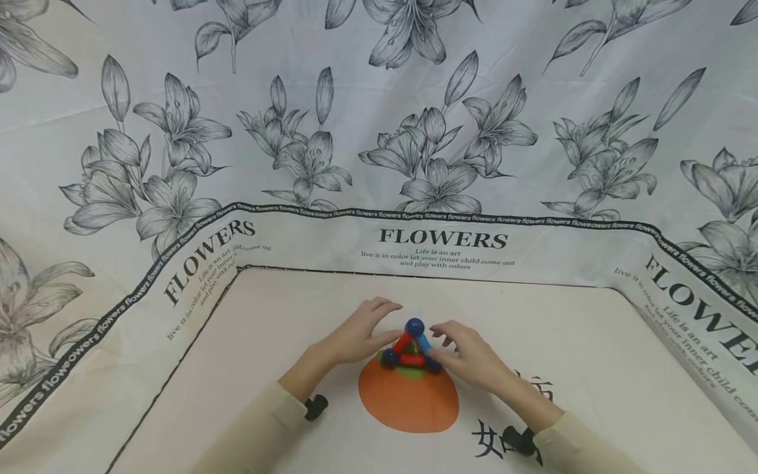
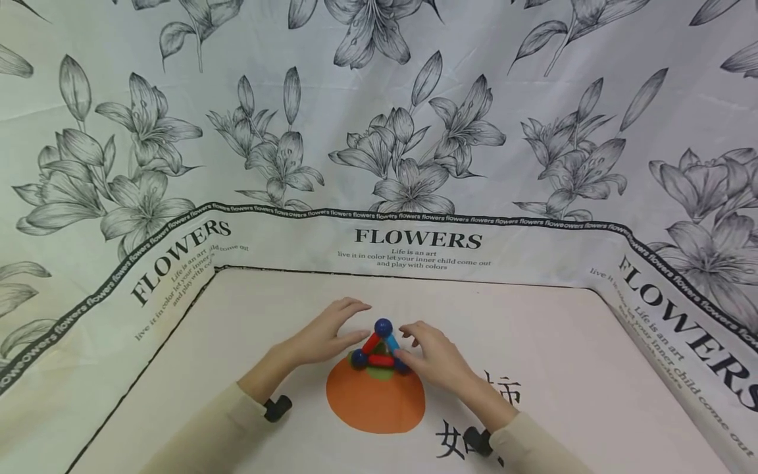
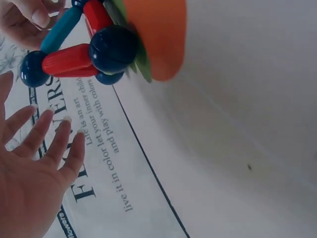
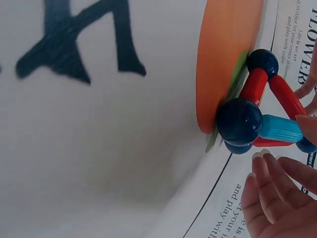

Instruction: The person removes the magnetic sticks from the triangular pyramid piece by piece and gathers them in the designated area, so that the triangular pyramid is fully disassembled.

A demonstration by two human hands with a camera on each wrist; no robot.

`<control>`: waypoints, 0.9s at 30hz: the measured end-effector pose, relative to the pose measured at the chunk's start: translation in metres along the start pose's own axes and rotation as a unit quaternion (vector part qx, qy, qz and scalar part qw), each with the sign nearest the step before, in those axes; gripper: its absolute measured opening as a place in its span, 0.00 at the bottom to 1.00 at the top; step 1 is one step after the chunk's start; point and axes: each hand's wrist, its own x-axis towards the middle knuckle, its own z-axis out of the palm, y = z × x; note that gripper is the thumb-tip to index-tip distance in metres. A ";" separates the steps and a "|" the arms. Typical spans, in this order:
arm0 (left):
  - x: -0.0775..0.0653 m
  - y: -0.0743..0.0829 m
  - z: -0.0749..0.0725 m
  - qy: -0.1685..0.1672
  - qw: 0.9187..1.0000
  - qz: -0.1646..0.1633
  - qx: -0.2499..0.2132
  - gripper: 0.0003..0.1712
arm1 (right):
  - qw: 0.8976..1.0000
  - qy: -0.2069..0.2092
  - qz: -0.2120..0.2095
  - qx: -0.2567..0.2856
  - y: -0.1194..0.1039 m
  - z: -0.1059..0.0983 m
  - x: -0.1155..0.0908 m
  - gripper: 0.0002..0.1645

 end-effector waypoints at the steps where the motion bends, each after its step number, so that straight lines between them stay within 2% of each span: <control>1: 0.002 0.002 0.001 -0.001 1.000 0.005 -0.020 0.31 | 1.000 0.004 0.002 0.007 0.000 0.002 0.001 0.25; 6: 0.012 0.008 0.007 -0.004 0.997 0.031 -0.077 0.27 | 0.999 0.020 -0.005 0.025 0.001 0.009 0.006 0.18; 13: 0.022 0.011 0.015 -0.015 0.994 0.053 -0.090 0.22 | 1.000 0.015 -0.002 0.028 0.002 0.018 0.012 0.09; 27: 0.027 0.014 0.016 -0.014 0.993 0.044 -0.111 0.21 | 1.000 0.012 -0.016 0.016 0.000 0.019 0.014 0.07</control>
